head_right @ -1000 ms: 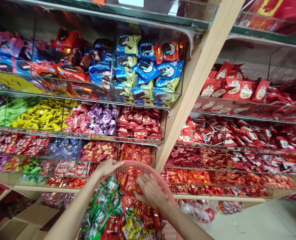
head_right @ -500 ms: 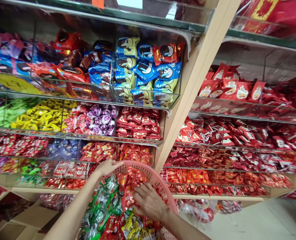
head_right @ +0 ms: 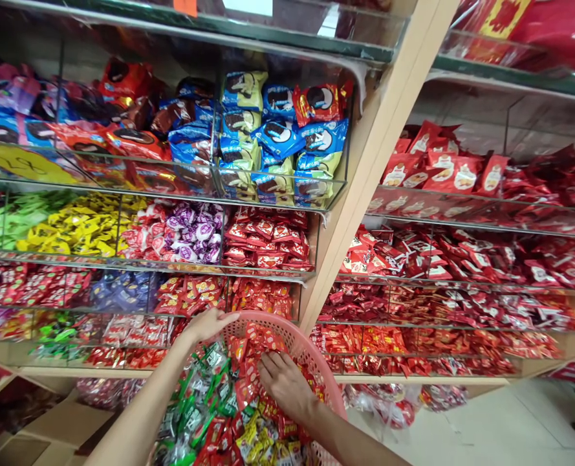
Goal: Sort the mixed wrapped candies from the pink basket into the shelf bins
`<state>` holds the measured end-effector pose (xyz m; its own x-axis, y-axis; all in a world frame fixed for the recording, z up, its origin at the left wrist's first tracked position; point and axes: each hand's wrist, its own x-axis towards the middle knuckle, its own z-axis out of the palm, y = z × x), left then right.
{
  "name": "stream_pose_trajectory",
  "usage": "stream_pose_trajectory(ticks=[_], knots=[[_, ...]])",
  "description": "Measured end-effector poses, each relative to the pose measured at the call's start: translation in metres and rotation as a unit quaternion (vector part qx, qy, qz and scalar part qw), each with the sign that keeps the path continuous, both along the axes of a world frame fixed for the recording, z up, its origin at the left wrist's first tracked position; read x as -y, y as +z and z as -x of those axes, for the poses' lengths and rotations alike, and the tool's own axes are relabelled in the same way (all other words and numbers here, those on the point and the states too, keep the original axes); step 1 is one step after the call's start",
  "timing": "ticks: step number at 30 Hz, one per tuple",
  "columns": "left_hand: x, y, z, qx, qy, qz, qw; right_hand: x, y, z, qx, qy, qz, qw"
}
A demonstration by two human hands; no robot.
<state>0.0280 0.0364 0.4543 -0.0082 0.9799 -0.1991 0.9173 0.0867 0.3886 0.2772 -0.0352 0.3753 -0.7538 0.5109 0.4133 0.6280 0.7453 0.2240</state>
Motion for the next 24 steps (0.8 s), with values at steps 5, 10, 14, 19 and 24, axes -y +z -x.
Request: stream_pose_trajectory(ticks=[5, 10, 14, 19, 24], knots=[[0.0, 0.0, 0.001, 0.006, -0.005, 0.0, 1.0, 0.003, 0.006, 0.003, 0.011, -0.009, -0.002, 1.0], [0.001, 0.001, 0.0, 0.008, -0.004, 0.003, 1.0, 0.003, 0.012, 0.011, 0.003, -0.025, 0.013, 1.0], [0.001, 0.001, 0.0, 0.006, -0.002, 0.001, 1.0, 0.002, 0.008, 0.01, -0.032, -0.049, 0.021, 0.998], [0.001, -0.001, 0.001, 0.007, -0.007, -0.005, 1.0, 0.007, 0.016, 0.006, -0.069, -0.054, 0.037, 0.995], [0.0, -0.002, 0.001, 0.013, -0.006, -0.001, 1.0, -0.002, 0.053, 0.012, -0.124, -0.053, 0.093, 0.986]])
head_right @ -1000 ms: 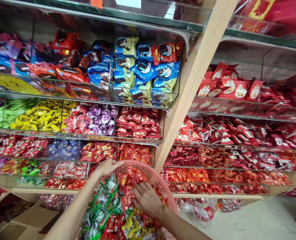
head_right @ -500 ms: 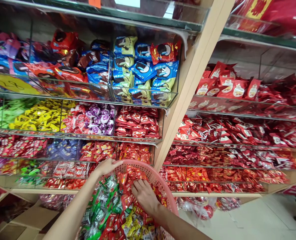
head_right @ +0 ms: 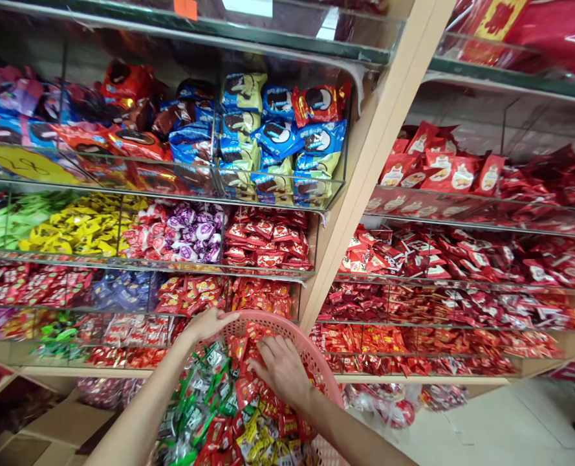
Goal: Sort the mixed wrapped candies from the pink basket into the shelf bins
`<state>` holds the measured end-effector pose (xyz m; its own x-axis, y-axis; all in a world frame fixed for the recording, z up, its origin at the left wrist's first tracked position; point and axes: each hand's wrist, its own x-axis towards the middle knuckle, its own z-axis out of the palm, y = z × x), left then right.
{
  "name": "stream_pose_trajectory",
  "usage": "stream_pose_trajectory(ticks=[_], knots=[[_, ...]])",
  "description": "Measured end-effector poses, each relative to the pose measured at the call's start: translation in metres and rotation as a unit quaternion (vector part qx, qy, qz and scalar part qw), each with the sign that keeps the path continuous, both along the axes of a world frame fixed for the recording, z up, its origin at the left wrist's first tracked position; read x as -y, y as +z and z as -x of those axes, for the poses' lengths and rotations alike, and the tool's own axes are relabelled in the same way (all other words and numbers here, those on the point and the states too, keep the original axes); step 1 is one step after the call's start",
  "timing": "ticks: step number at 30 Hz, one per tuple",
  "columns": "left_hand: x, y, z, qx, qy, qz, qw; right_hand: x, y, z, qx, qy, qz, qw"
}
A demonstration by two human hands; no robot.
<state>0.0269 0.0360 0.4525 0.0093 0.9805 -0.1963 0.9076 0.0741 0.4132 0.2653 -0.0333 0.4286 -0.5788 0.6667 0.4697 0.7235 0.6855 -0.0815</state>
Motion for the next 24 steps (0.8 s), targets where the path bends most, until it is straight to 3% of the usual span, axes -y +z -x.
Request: stream_pose_trajectory(ticks=[4, 7, 10, 15, 24], knots=[[-0.001, -0.003, 0.001, -0.004, 0.001, -0.002, 1.0, -0.037, 0.031, 0.015, -0.059, -0.051, 0.076, 0.994], [-0.003, -0.007, 0.002, -0.003, 0.001, -0.003, 1.0, -0.073, 0.04, 0.037, -0.094, -0.093, 0.166, 0.977], [-0.004, -0.01, 0.002, -0.005, -0.001, -0.009, 1.0, -0.106, 0.037, 0.065, -0.109, -0.139, 0.245, 0.953], [-0.004, -0.009, 0.002, -0.009, 0.0, -0.01, 1.0, -0.136, 0.022, 0.103, -0.109, -0.19, 0.305, 0.927], [-0.004, -0.011, 0.003, -0.003, 0.007, -0.013, 1.0, -0.153, 0.015, 0.093, -0.165, -0.218, 0.32, 0.907]])
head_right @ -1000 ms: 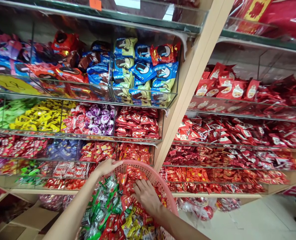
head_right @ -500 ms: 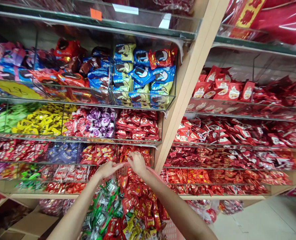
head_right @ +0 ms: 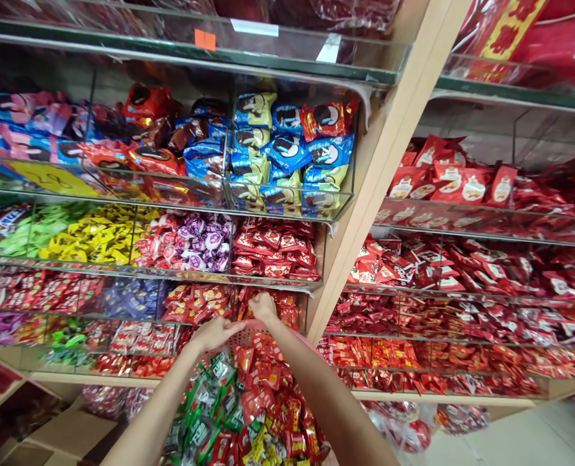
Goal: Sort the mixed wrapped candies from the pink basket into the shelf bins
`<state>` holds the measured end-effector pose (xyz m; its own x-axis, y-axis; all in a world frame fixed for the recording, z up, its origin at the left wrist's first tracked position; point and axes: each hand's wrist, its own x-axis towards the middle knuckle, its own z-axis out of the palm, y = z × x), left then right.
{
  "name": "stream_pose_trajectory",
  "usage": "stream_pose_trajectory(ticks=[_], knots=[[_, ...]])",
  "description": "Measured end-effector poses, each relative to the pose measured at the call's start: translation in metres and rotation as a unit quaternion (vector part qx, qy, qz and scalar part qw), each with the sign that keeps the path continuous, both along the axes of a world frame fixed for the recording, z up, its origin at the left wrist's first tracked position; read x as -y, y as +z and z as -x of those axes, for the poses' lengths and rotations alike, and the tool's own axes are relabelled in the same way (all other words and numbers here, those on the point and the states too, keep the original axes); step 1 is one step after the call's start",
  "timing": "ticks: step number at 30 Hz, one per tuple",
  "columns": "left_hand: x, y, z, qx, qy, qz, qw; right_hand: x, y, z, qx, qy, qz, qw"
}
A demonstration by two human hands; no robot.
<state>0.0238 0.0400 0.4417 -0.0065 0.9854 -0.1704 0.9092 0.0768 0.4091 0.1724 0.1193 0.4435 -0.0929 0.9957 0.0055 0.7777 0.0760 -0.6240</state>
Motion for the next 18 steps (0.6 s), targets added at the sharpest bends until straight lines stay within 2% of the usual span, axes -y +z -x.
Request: stream_pose_trajectory(ticks=[6, 10, 18], knots=[[0.001, 0.002, -0.001, 0.005, -0.005, 0.005, 1.0, 0.008, -0.009, 0.01, -0.024, 0.005, 0.028, 0.999], [0.001, 0.003, -0.001, 0.003, -0.009, -0.002, 1.0, 0.008, -0.012, 0.016, -0.059, -0.01, 0.02, 0.998], [0.002, 0.004, 0.0, 0.011, -0.006, 0.003, 1.0, 0.004, 0.007, -0.019, -0.167, 0.019, -0.049, 0.984]])
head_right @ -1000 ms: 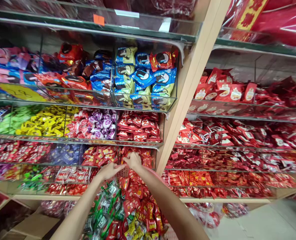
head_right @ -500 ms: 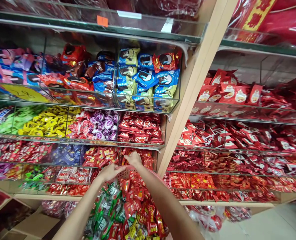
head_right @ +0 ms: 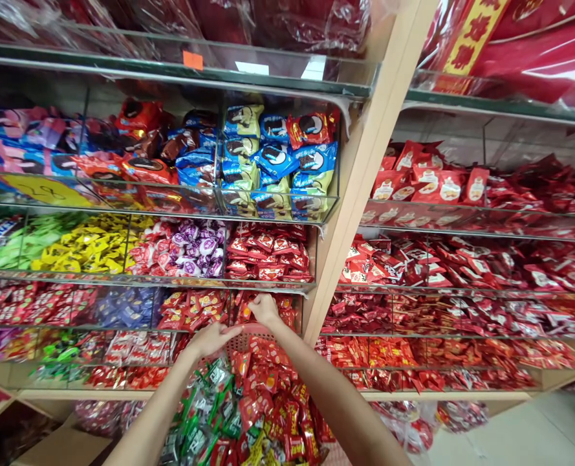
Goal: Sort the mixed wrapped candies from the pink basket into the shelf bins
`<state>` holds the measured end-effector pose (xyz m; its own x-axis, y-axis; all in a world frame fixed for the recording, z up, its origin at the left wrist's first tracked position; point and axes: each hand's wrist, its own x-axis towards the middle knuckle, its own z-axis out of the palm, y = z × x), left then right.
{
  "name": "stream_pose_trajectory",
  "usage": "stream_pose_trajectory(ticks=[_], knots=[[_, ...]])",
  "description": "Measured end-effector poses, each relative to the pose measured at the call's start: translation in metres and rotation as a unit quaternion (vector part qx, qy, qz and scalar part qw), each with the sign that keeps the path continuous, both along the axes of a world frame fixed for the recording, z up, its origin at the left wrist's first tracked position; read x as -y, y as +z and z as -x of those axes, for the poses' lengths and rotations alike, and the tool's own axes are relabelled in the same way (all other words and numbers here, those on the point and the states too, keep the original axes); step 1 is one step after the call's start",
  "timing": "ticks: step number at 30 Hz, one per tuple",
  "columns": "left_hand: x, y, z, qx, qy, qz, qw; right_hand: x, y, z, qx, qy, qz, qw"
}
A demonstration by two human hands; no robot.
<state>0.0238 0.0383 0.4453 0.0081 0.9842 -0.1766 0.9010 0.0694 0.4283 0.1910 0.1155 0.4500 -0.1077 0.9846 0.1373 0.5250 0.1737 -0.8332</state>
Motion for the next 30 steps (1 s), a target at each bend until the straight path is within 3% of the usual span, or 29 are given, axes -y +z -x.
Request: stream_pose_trajectory(ticks=[7, 14, 24, 30], knots=[[0.0, 0.002, 0.0, -0.002, 0.0, -0.003, 1.0, 0.039, 0.017, -0.039, -0.091, 0.056, -0.056, 0.993], [0.001, 0.004, -0.002, 0.003, 0.007, 0.008, 1.0, 0.078, 0.013, -0.066, -0.187, 0.087, -0.035, 0.978], [0.001, 0.004, -0.001, 0.001, -0.006, 0.003, 1.0, 0.084, -0.007, -0.078, -0.201, 0.068, 0.001, 0.977], [0.0, 0.002, 0.0, 0.012, -0.002, 0.013, 1.0, 0.084, -0.004, -0.087, -0.214, 0.054, 0.011, 0.975]])
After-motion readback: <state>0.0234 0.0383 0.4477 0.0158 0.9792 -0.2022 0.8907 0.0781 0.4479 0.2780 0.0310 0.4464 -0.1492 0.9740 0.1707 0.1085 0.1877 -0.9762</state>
